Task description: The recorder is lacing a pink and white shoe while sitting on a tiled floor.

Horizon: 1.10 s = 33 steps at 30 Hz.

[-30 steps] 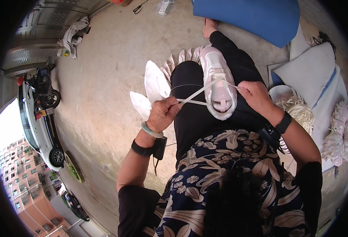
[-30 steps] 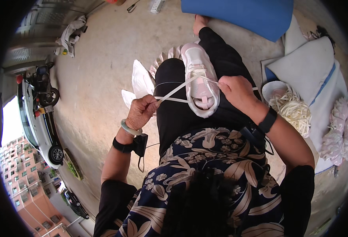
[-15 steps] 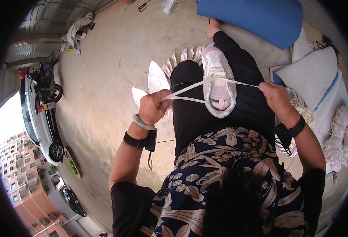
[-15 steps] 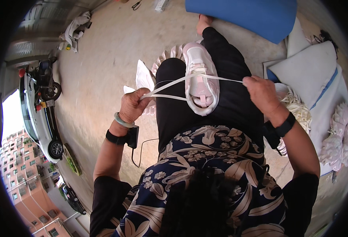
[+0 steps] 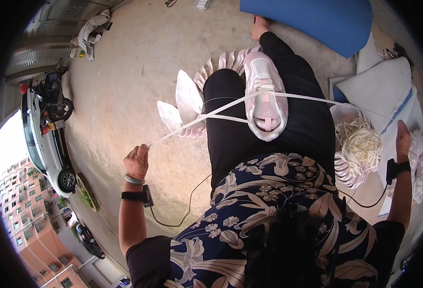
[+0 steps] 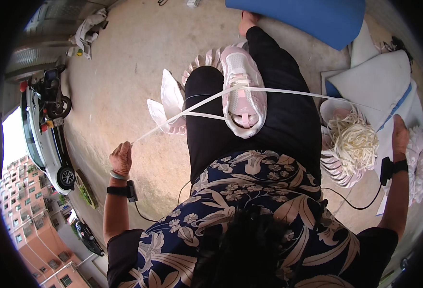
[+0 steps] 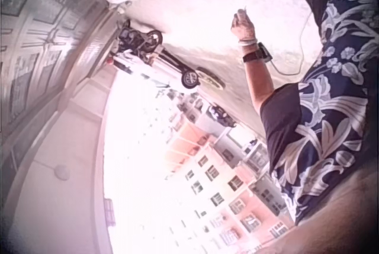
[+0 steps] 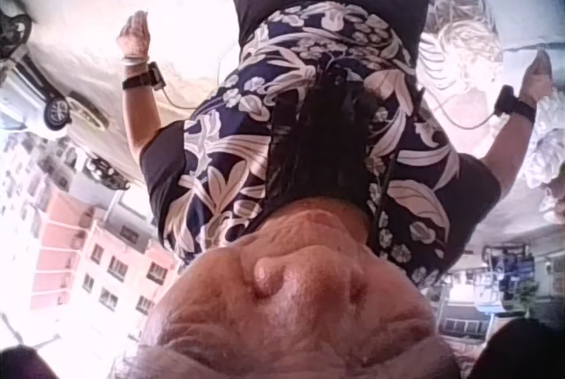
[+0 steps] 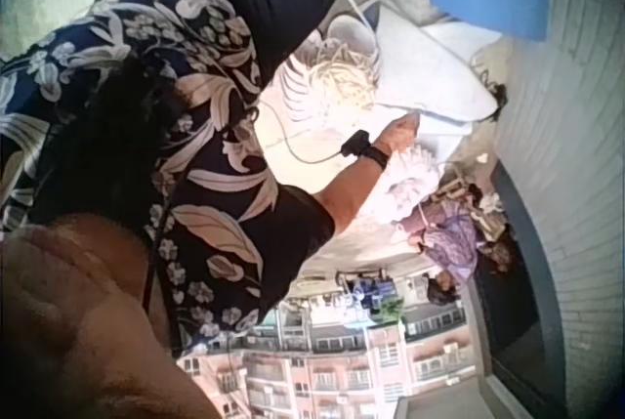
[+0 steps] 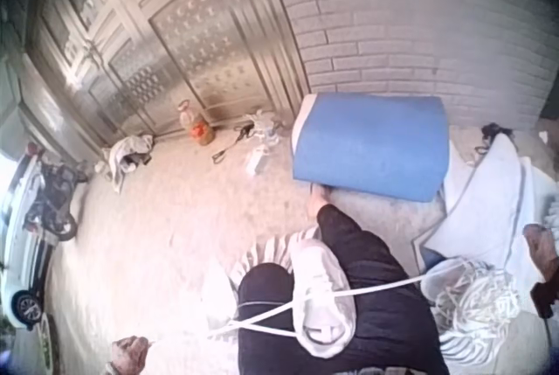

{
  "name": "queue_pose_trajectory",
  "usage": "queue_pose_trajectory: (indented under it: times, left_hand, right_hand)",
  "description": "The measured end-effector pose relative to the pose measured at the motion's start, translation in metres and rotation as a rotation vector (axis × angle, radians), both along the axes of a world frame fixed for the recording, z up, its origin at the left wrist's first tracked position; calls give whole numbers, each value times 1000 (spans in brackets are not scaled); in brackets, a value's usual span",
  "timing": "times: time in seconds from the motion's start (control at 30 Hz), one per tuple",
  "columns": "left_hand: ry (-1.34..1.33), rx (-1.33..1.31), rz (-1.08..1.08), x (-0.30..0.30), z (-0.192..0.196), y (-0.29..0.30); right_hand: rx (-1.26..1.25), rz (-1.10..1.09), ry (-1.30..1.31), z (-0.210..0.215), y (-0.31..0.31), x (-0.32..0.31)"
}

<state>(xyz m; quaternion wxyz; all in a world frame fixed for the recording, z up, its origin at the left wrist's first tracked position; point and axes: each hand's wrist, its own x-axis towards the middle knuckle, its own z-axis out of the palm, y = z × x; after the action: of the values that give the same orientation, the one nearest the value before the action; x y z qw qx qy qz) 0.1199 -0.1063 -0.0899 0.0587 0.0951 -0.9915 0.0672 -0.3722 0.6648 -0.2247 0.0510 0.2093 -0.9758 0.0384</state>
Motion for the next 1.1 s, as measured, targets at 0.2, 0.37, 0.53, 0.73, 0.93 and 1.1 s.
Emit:
queue_pose_trajectory:
  times: [0.2, 0.37, 0.53, 0.73, 0.93, 1.1]
  left_hand:
    - [268, 116, 576, 2, -30, -68]
    - [104, 1402, 923, -115, -24, 55]
    - [-431, 1729, 644, -198, -29, 133]
    - [-418, 1446, 510, -247, -48, 156]
    - [31, 1362, 381, -273, -107, 145]
    - [28, 1743, 563, -277, -72, 148]
  right_hand:
    - [-572, -443, -381, -9, 19, -13]
    - [-989, -381, -1179, 56, -253, 98]
    - [-1011, -105, -1560, 93, -367, 143]
    - [-967, -6, -1381, 55, -407, 144]
    - [-1276, -31, -1244, 37, -428, 142]
    - [-1347, -17, -1186, 34, -426, 140]
